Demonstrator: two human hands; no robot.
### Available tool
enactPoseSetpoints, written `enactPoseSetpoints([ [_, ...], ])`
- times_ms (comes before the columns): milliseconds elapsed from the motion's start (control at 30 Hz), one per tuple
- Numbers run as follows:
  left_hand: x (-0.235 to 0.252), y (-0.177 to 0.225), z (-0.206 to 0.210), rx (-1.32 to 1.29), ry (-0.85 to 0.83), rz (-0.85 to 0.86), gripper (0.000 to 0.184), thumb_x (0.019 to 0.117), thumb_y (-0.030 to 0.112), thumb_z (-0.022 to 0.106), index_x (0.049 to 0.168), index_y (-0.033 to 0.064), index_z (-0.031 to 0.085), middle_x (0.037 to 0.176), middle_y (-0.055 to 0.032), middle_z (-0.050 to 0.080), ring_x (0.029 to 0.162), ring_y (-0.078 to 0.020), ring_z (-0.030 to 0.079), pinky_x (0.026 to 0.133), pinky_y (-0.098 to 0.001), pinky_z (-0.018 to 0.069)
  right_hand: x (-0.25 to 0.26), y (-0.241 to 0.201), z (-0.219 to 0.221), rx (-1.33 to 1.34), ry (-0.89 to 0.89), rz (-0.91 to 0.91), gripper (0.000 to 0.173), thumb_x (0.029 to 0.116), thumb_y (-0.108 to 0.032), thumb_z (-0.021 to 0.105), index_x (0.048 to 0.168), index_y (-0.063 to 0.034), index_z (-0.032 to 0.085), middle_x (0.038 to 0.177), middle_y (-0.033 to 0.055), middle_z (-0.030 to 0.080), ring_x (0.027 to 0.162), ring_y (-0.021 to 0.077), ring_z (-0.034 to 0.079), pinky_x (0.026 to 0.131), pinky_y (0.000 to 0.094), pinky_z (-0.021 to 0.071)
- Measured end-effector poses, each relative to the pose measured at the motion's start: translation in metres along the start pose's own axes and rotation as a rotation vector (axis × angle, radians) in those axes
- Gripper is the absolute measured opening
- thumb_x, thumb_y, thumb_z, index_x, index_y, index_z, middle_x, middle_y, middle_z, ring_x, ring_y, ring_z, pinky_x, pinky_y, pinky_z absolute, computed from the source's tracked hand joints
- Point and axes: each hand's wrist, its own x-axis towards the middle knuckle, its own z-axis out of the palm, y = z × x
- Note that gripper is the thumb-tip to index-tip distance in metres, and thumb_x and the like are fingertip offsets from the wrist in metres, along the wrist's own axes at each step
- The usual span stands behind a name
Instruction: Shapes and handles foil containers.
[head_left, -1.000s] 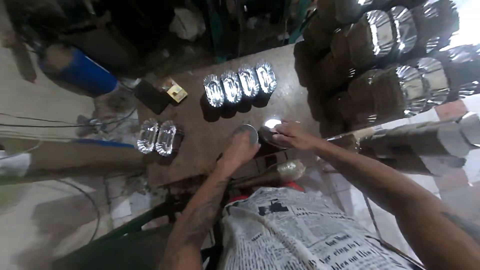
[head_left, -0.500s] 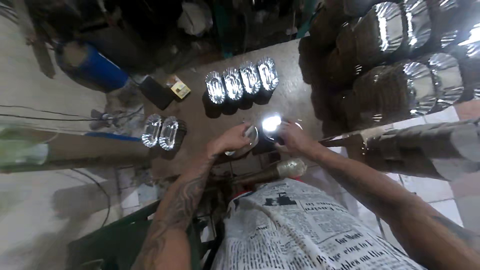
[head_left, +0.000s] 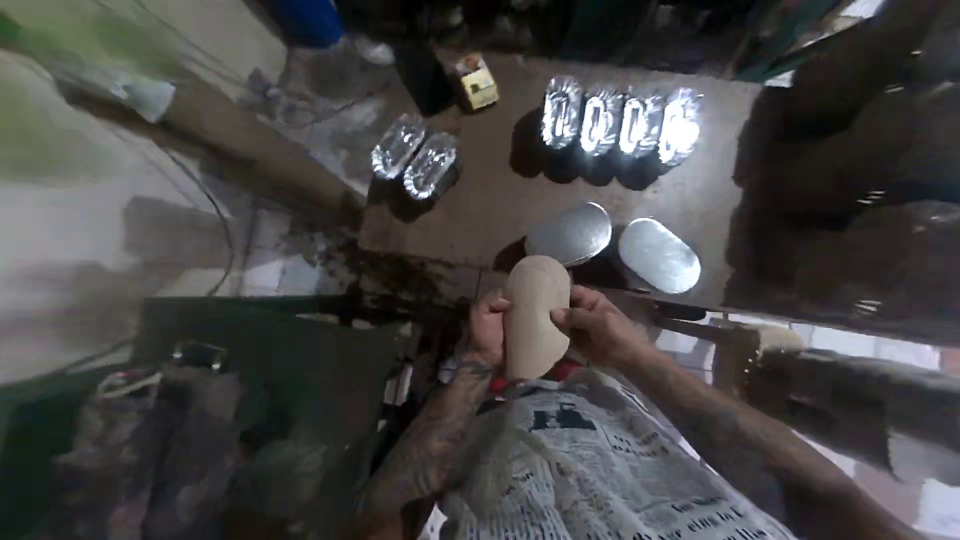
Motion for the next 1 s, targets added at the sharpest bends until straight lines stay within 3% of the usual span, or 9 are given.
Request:
enactPoseSetpoints([
  [100, 0.027, -0.049, -0.025, 0.432, -0.080, -0.052, 0.031, 0.0951, 0.005, 0.036, 0.114, 0.0040, 0.060, 0.092, -0.0030, 0.068, 0.082, -0.0071, 0.065, 0.074, -0.0260, 0.0564, -0.003, 0.033, -0.039, -0.390, 0.055, -0.038, 0.017, 0.0981, -0.003, 0.055, 0.111, -0.0005, 0.066, 0.093, 0.0029, 0.072, 0.083, 0.0084, 0.069, 0.080, 0.0282, 0.0591],
  [167, 0.062, -0.071, -0.034, 1.013, -0.278, -0.259, 0.035, 0.1090, 0.012, 0.041, 0.136, -0.0029, 0.057, 0.124, -0.0186, 0.065, 0.111, -0.0235, 0.063, 0.099, -0.0408, 0.0499, -0.021, 0.062, -0.089, -0.955, -0.081, -0.024, 0.030, 0.0975, -0.004, 0.056, 0.123, 0.0081, 0.066, 0.121, 0.0208, 0.068, 0.114, 0.0267, 0.065, 0.103, 0.0420, 0.0511],
  [367, 0.131, -0.123, 0.005, 1.628, -0.277, -0.612, 0.052, 0.0984, 0.032, 0.065, 0.138, -0.0009, 0.059, 0.142, -0.0237, 0.057, 0.135, -0.0379, 0.052, 0.112, -0.0559, 0.0391, -0.088, 0.119, -0.153, -1.382, -0.322, 0.364, 0.036, 0.1027, -0.026, 0.059, 0.124, 0.0008, 0.070, 0.125, 0.0241, 0.067, 0.122, 0.0406, 0.062, 0.108, 0.0547, 0.0467],
  [467, 0.123, -0.109, 0.004, 1.586, -0.394, -0.697, 0.048, 0.1060, 0.036, 0.049, 0.134, -0.0009, 0.062, 0.140, -0.0219, 0.059, 0.132, -0.0343, 0.055, 0.109, -0.0552, 0.0413, -0.097, 0.115, -0.145, -1.348, -0.299, 0.429, 0.038, 0.1063, -0.027, 0.053, 0.126, 0.0027, 0.068, 0.127, 0.0253, 0.067, 0.123, 0.0404, 0.062, 0.109, 0.0529, 0.0459],
  [633, 0.056, 0.003, -0.018, 1.532, -0.306, -0.368, 0.060, 0.1097, 0.050, 0.036, 0.130, 0.0019, 0.066, 0.128, -0.0253, 0.065, 0.123, -0.0404, 0.060, 0.105, -0.0628, 0.0429, -0.083, 0.092, -0.137, -1.336, -0.347, 0.426, 0.045, 0.1042, -0.023, 0.057, 0.143, 0.0002, 0.057, 0.142, 0.0258, 0.057, 0.134, 0.0400, 0.054, 0.116, 0.0531, 0.0396],
  [767, -0.043, 0.087, -0.064, 1.088, -0.121, 0.170, 0.048, 0.1093, 0.034, 0.042, 0.144, 0.0042, 0.055, 0.138, -0.0136, 0.062, 0.122, -0.0195, 0.062, 0.105, -0.0434, 0.0504, -0.065, 0.090, -0.120, -1.334, -0.453, 0.277, 0.039, 0.1028, -0.018, 0.058, 0.135, 0.0020, 0.063, 0.136, 0.0263, 0.062, 0.128, 0.0389, 0.059, 0.114, 0.0506, 0.0438],
  [833, -0.074, 0.128, -0.082, 0.943, 0.064, 0.322, 0.063, 0.1083, 0.049, 0.036, 0.156, 0.0090, 0.041, 0.152, -0.0094, 0.052, 0.134, -0.0145, 0.054, 0.113, -0.0398, 0.0452, -0.053, 0.094, -0.114, -1.329, -0.481, 0.199, 0.035, 0.1005, -0.017, 0.060, 0.128, 0.0031, 0.067, 0.128, 0.0254, 0.066, 0.122, 0.0374, 0.064, 0.110, 0.0499, 0.0475],
  [933, -0.092, 0.189, -0.107, 0.617, 0.398, 0.625, 0.042, 0.1118, 0.036, 0.032, 0.139, 0.0120, 0.053, 0.123, 0.0015, 0.065, 0.107, -0.0014, 0.063, 0.094, -0.0253, 0.0547, -0.033, 0.094, -0.085, -1.351, -0.444, 0.173, 0.030, 0.0970, -0.013, 0.065, 0.121, 0.0034, 0.070, 0.122, 0.0234, 0.069, 0.112, 0.0357, 0.068, 0.103, 0.0514, 0.0521],
  [1000, -0.089, 0.208, -0.128, 0.543, 0.605, 0.799, 0.043, 0.1132, 0.027, 0.029, 0.144, 0.0035, 0.049, 0.130, -0.0082, 0.061, 0.115, -0.0071, 0.059, 0.099, -0.0275, 0.0507, -0.016, 0.095, -0.056, -1.318, -0.403, 0.055, 0.028, 0.0945, -0.006, 0.066, 0.119, 0.0088, 0.069, 0.118, 0.0265, 0.069, 0.109, 0.0374, 0.068, 0.100, 0.0512, 0.0535],
])
